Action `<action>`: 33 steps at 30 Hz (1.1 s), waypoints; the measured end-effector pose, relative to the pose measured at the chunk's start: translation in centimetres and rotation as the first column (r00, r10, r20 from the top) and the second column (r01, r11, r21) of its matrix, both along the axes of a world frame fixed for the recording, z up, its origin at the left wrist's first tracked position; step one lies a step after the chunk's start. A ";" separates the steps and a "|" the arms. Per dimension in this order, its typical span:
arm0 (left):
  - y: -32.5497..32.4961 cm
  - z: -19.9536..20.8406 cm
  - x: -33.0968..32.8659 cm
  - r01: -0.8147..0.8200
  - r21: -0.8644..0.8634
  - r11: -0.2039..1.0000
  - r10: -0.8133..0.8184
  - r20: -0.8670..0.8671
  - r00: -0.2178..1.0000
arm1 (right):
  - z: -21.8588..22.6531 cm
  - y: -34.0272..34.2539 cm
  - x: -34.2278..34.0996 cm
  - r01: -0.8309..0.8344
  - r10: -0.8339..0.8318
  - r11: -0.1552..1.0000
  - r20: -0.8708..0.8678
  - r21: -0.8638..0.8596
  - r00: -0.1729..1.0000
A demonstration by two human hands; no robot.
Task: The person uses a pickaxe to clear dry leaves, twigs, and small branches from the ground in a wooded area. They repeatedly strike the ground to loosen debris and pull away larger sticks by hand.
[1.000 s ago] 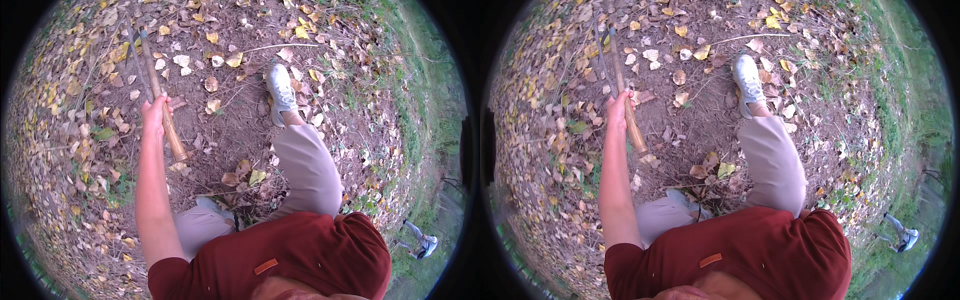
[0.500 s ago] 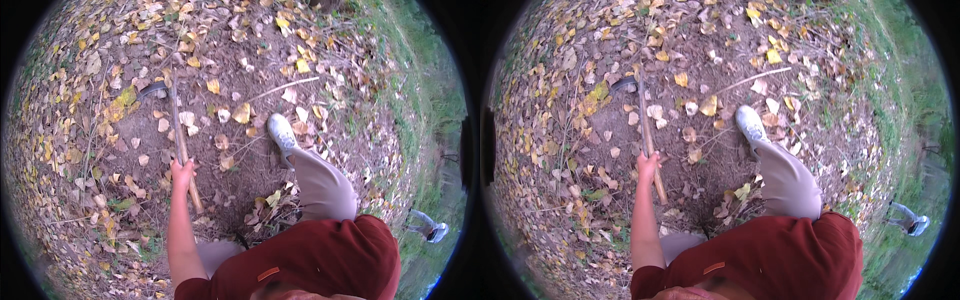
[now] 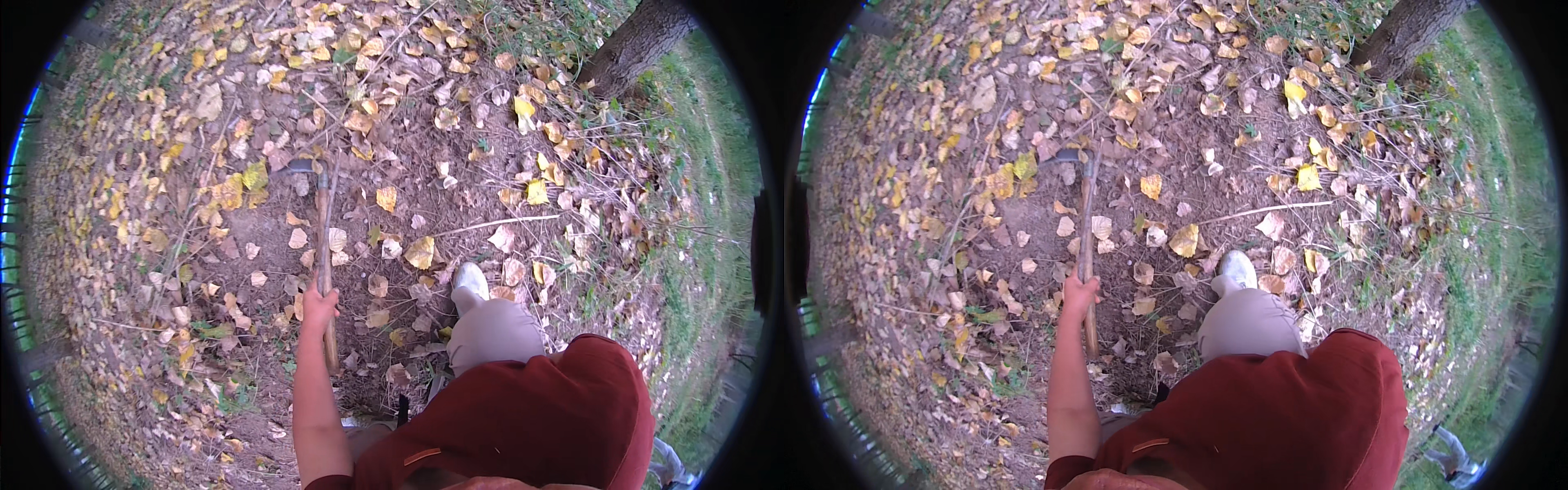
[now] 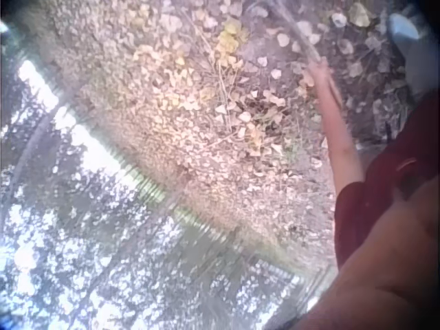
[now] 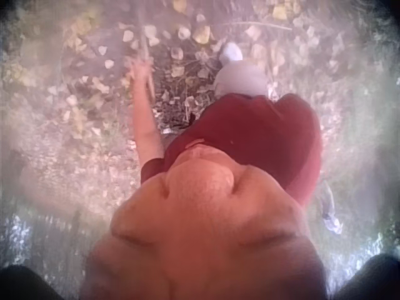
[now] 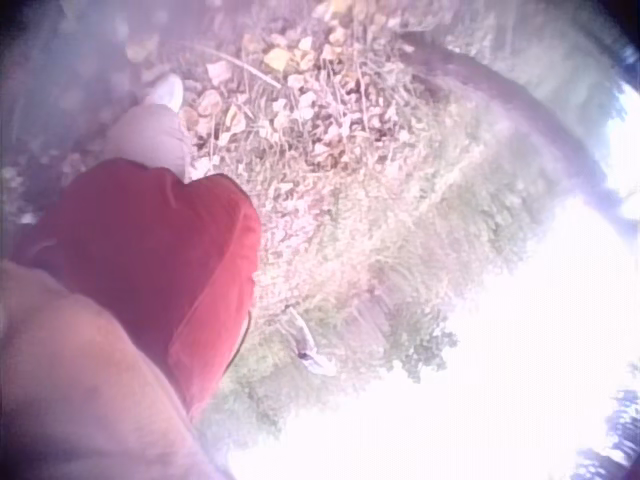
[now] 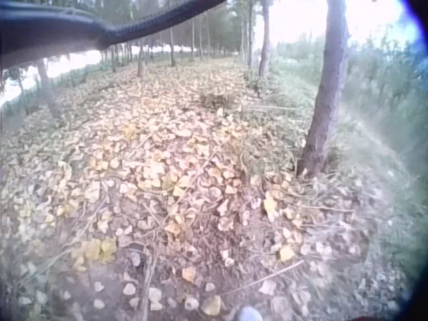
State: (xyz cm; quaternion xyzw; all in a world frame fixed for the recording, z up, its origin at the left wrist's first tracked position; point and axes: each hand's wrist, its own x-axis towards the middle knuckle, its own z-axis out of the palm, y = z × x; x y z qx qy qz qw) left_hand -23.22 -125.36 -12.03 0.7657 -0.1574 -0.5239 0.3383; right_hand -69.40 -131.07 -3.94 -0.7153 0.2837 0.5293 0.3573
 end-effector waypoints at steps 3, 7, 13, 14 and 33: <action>-0.4 3.8 -3.0 -0.040 0.026 0.999 0.039 0.036 0.999 | -1.3 0.3 -3.3 -0.070 0.067 0.996 0.063 0.054 0.996; -0.5 9.3 -7.7 -0.061 0.076 0.995 0.056 0.059 0.997 | -5.7 1.2 -6.9 -0.176 0.155 0.977 0.169 0.122 0.973; -6.8 19.5 -13.5 -0.067 -0.046 0.997 0.068 0.035 0.997 | -16.5 -3.4 -6.3 0.294 -0.310 0.951 0.321 0.096 0.895; -7.8 21.1 -14.6 -0.080 -0.092 0.993 0.081 0.016 0.997 | -11.5 -7.4 -4.4 0.819 -0.827 0.556 0.191 0.140 0.528; -11.4 20.4 -22.0 0.146 -0.416 0.898 -0.222 -0.139 0.965 | 10.6 -17.2 17.3 0.646 -0.684 -0.493 0.200 0.582 -0.702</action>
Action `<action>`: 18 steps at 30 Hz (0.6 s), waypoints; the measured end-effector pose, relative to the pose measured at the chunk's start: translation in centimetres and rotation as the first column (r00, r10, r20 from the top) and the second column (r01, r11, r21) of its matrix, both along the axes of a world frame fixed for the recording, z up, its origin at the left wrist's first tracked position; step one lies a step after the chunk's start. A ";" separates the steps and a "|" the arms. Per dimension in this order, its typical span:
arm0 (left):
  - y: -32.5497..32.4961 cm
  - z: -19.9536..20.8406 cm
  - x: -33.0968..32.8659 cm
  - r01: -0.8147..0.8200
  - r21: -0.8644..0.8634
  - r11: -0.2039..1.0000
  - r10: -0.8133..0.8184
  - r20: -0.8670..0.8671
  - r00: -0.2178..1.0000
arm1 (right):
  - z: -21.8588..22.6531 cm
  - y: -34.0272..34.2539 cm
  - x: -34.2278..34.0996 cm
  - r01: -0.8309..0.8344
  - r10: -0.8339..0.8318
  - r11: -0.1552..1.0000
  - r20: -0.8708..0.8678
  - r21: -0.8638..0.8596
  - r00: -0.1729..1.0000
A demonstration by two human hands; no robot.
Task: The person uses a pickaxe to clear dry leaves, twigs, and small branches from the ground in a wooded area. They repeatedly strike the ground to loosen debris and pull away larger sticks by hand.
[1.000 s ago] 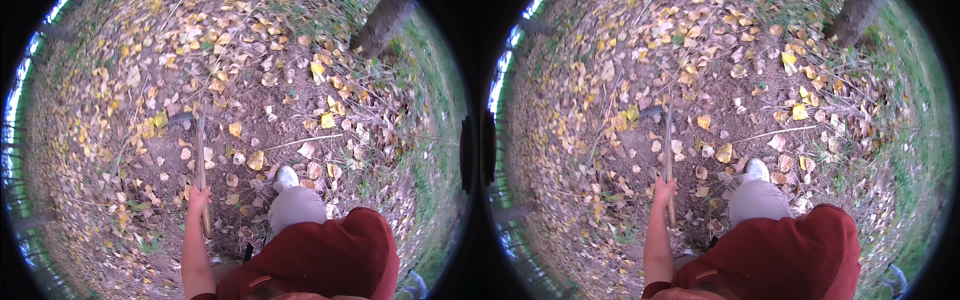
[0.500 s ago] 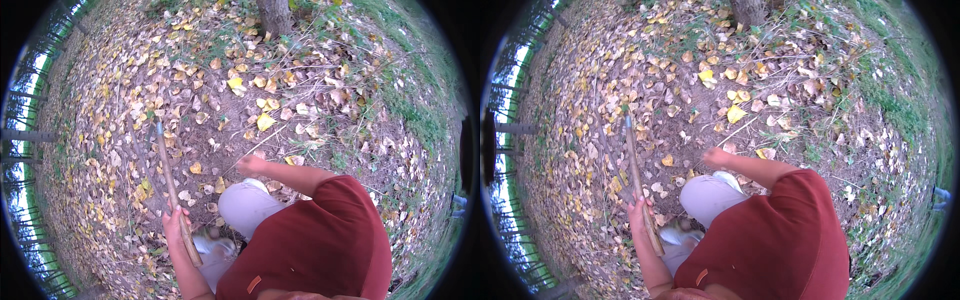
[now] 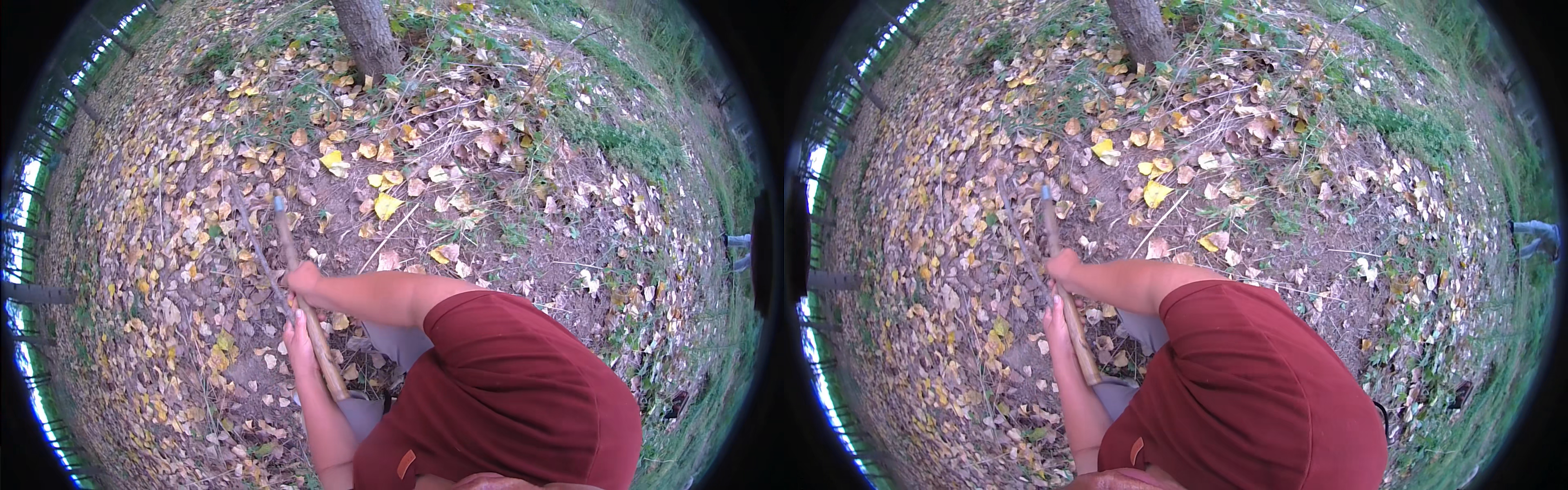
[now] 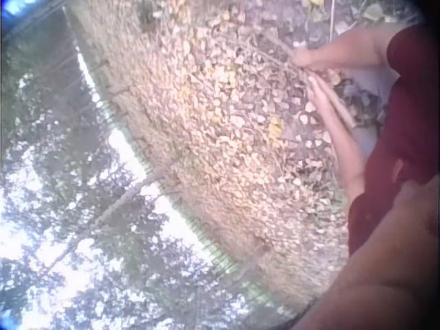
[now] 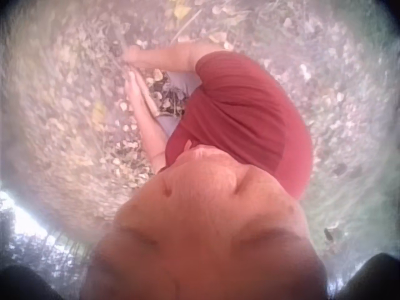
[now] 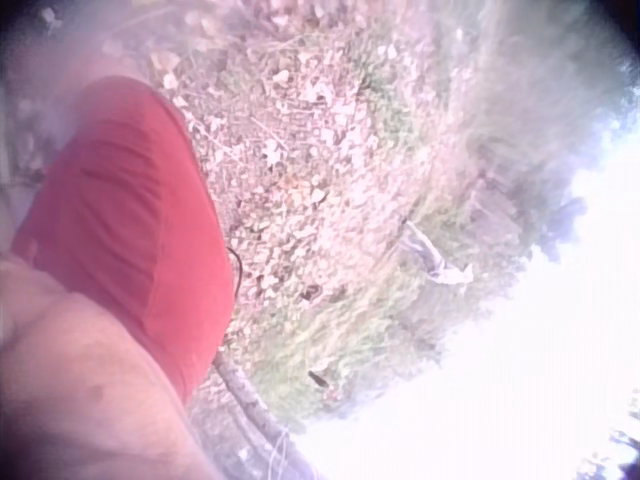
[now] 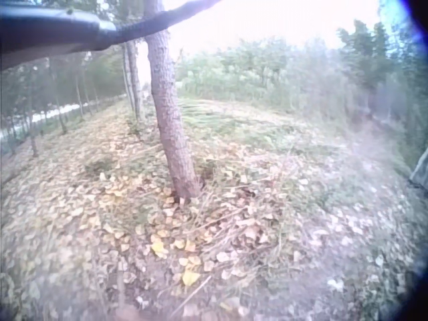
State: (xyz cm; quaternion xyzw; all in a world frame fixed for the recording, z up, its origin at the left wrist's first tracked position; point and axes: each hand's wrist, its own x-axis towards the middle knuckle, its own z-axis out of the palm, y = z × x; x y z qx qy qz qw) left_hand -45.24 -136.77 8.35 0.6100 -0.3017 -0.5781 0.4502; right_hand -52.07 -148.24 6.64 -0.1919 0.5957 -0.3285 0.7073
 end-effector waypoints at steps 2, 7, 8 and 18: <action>0.0 2.7 -1.2 -0.023 0.068 0.997 0.020 0.050 0.999 | -1.3 -1.6 -1.1 0.185 -0.184 0.983 0.124 -0.001 0.975; 1.4 1.8 3.3 -0.295 -0.051 0.954 0.293 -0.042 0.955 | 1.5 -4.6 -6.5 0.471 -0.410 0.882 0.494 0.001 0.767; 1.9 1.5 3.9 -0.284 -0.067 0.957 0.276 -0.104 0.956 | 1.4 -4.7 -8.4 0.512 -0.472 0.857 0.494 0.061 0.730; 1.4 0.4 3.4 -0.329 -0.021 0.944 0.329 -0.021 0.944 | -4.1 5.5 -30.7 0.463 -0.480 0.877 0.203 0.128 0.854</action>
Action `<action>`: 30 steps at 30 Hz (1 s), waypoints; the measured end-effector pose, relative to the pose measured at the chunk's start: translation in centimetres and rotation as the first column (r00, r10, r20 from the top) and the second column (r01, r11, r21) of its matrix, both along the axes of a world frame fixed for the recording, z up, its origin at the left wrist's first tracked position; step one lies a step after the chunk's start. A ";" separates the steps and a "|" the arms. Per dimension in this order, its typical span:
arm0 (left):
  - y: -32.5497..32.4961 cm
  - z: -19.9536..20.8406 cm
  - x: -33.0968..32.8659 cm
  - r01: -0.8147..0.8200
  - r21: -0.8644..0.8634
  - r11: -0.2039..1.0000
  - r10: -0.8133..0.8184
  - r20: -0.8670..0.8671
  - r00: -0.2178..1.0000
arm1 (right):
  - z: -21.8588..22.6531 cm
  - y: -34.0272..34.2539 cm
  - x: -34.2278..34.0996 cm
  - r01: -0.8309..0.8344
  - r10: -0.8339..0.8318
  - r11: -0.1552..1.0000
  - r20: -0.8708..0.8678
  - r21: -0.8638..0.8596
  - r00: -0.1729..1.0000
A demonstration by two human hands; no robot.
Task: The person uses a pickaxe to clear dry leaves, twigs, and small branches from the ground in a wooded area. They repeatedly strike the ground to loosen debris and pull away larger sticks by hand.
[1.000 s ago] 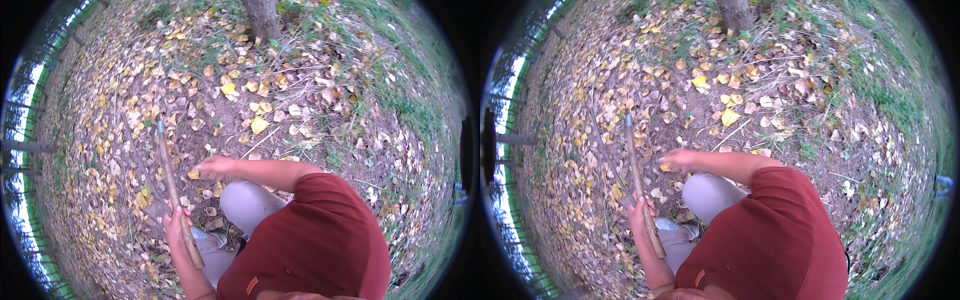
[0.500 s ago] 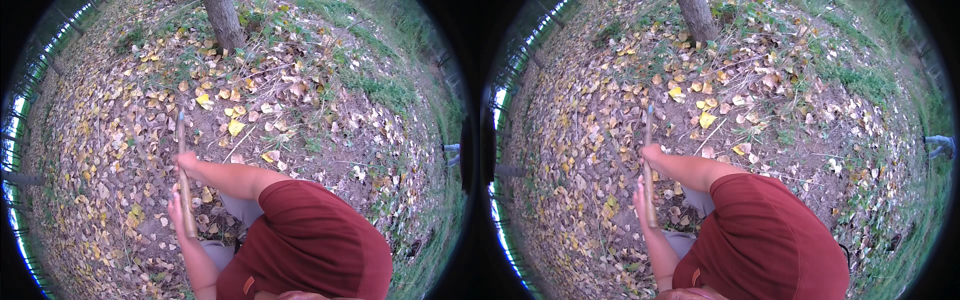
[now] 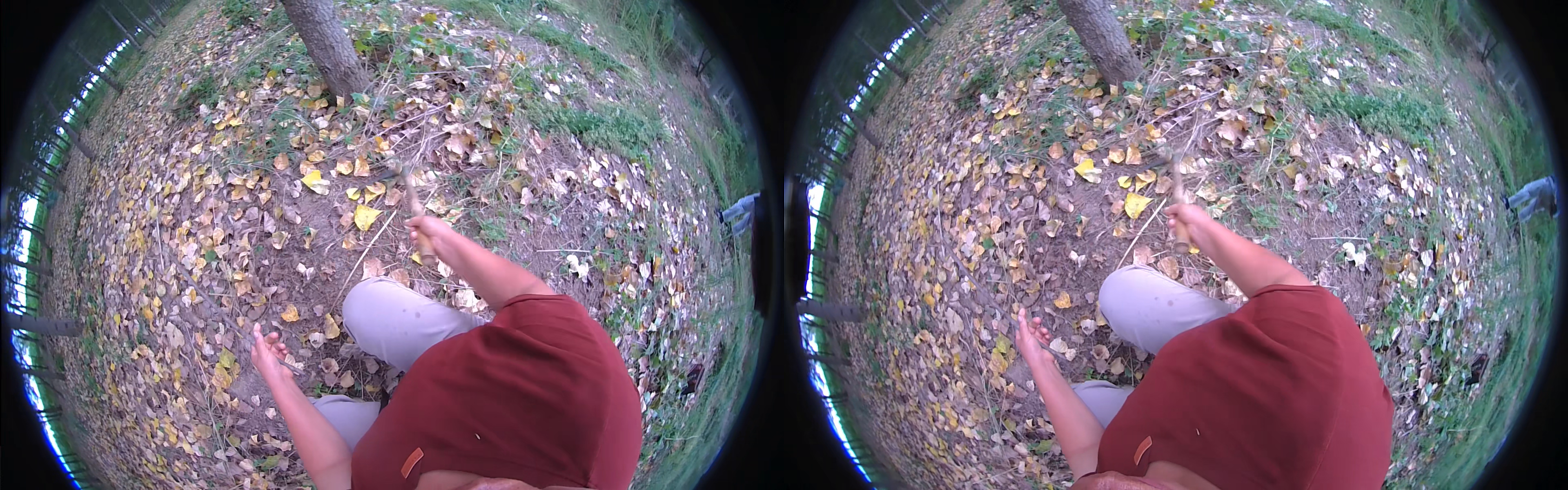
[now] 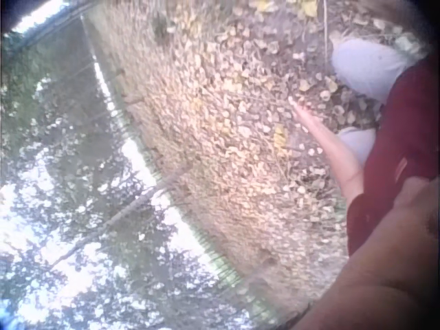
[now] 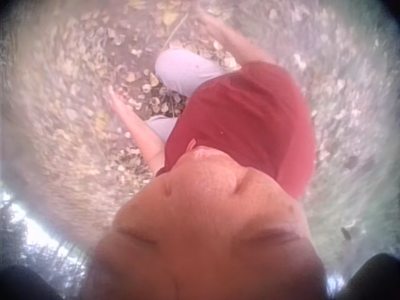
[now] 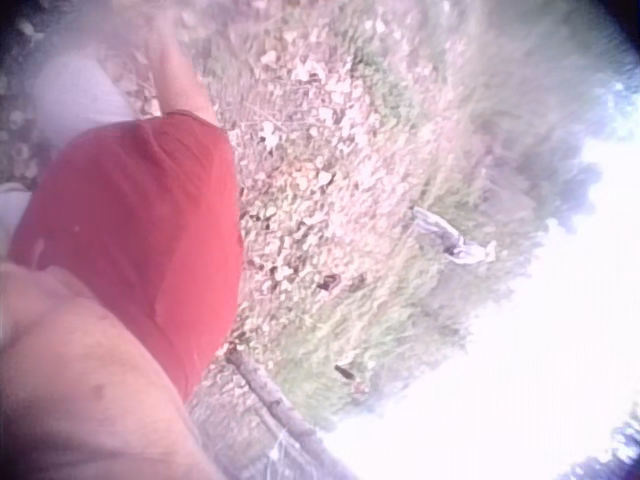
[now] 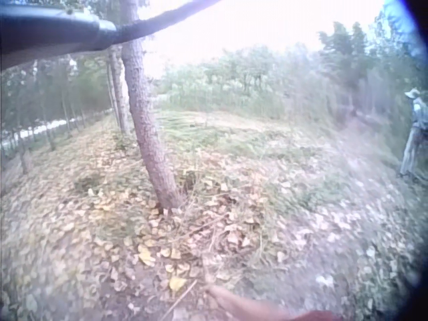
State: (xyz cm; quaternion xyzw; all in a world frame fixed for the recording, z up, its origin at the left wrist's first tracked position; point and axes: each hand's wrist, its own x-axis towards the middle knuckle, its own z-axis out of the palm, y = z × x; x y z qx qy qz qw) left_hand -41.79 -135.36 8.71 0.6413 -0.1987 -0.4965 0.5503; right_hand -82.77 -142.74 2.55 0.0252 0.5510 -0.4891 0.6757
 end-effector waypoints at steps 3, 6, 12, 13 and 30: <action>0.4 -0.8 0.6 -0.007 -0.007 1.000 0.008 0.092 0.996 | 5.0 3.8 -4.4 0.129 -0.123 0.991 -0.155 0.024 0.980; 0.6 0.0 1.4 -0.088 0.052 0.995 0.078 0.178 0.981 | 3.7 4.6 -10.5 0.368 -0.367 0.928 -0.346 -0.063 0.864; 3.9 1.3 5.8 -0.154 -0.030 0.988 0.154 0.361 0.920 | 1.5 1.5 -22.2 0.743 -0.789 0.605 -0.338 -0.286 0.513; 4.5 0.6 6.5 -0.178 -0.009 0.984 0.169 0.371 0.913 | 1.0 0.5 -23.8 0.776 -0.824 0.560 -0.298 -0.291 0.482; 4.7 -3.9 7.4 -0.008 0.193 0.981 -0.092 0.507 0.857 | -3.2 -0.2 -9.4 0.301 -0.307 0.951 -0.118 -0.066 0.944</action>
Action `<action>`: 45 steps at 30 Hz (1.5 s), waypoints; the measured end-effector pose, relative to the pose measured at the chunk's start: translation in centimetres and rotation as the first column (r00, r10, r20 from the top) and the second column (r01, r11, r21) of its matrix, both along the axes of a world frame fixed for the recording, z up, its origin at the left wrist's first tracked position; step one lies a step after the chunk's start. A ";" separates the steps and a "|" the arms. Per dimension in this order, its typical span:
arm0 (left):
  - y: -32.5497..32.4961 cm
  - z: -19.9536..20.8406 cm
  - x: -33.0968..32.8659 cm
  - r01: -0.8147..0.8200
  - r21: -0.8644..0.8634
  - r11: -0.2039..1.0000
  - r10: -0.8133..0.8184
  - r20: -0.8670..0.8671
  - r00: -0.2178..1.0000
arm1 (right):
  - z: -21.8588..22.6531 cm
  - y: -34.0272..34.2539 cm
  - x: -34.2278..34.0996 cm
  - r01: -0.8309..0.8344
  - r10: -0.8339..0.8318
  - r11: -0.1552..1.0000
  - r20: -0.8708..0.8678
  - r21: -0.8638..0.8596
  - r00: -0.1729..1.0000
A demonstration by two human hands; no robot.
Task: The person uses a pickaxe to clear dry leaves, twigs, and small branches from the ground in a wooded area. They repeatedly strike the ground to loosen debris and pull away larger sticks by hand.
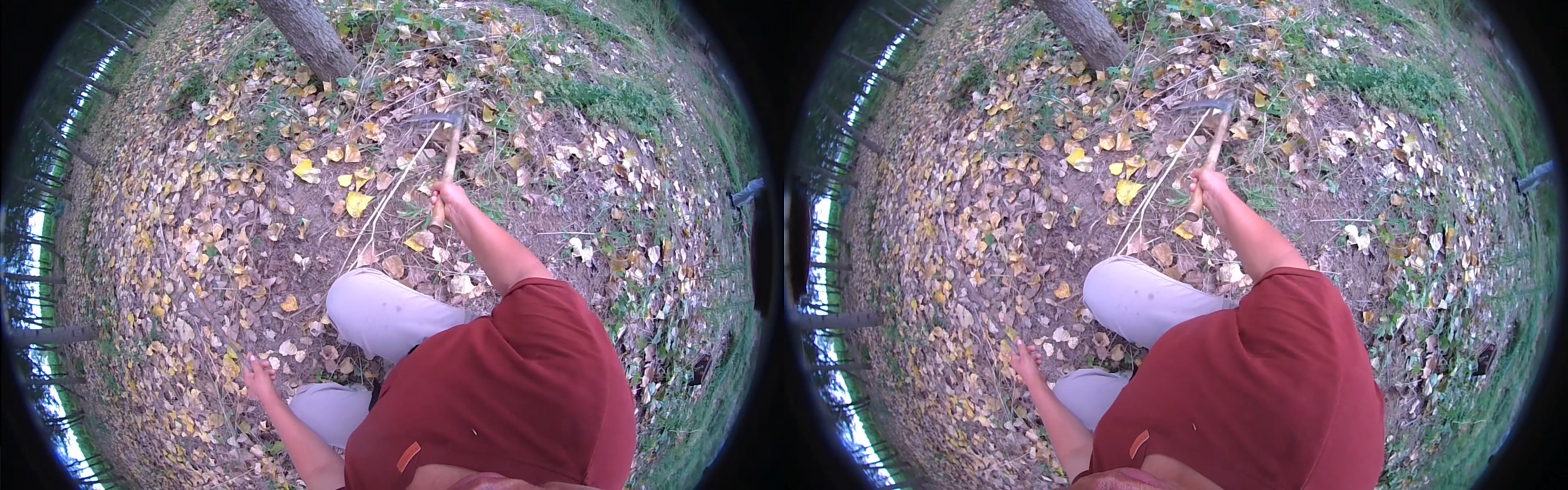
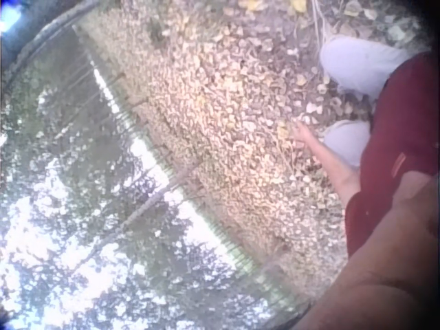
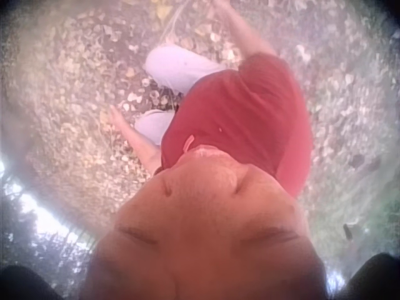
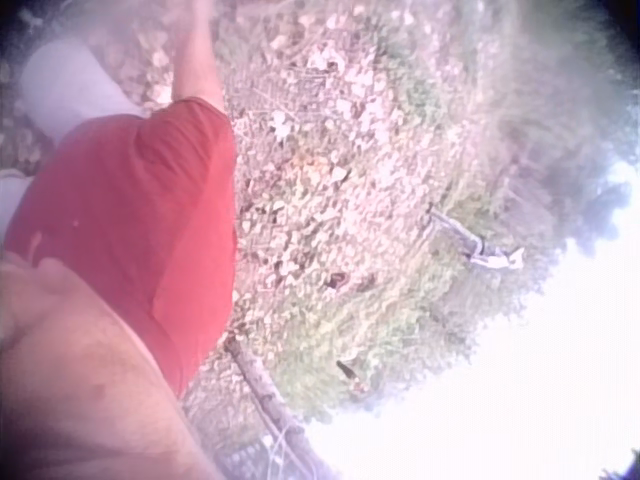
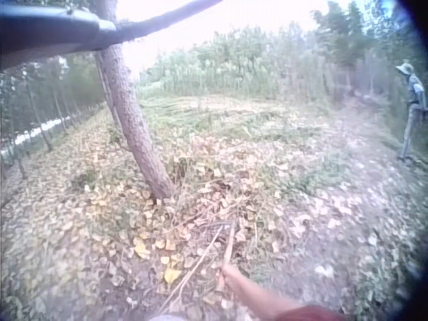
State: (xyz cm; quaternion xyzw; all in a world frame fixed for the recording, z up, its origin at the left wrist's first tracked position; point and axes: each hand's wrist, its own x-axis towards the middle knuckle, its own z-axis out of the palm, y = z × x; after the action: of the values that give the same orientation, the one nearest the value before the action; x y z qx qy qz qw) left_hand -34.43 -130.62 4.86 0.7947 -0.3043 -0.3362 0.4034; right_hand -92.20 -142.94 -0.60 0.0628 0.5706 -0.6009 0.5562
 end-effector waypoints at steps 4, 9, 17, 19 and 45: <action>0.1 0.0 -0.6 0.060 -0.018 0.998 -0.059 0.039 0.997 | 1.1 -0.3 -3.6 0.212 -0.192 0.974 -0.217 0.074 0.957; 0.7 1.5 -2.3 0.112 0.018 0.994 -0.113 0.078 0.990 | -0.4 -1.4 -8.7 0.427 -0.422 0.902 -0.314 -0.058 0.850; 0.4 0.9 -1.6 0.105 0.054 0.993 -0.110 0.092 0.990 | -1.1 1.4 5.7 -0.180 0.205 0.970 -0.147 0.164 0.968; 0.1 0.5 -1.8 0.145 0.059 0.988 -0.150 0.103 0.983 | -1.1 3.5 8.9 -0.469 0.510 0.853 -0.172 0.231 0.843; 2.8 2.5 -0.5 0.173 0.082 0.982 -0.180 0.089 0.980 | -4.5 8.2 -4.4 -0.325 0.722 0.569 -0.648 0.755 -0.241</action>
State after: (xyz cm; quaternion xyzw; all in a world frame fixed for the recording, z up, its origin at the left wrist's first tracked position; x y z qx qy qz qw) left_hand -34.93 -127.77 7.34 0.7943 -0.3800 -0.3429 0.3272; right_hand -96.58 -134.77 -5.12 -0.5216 0.8233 -0.0691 0.2128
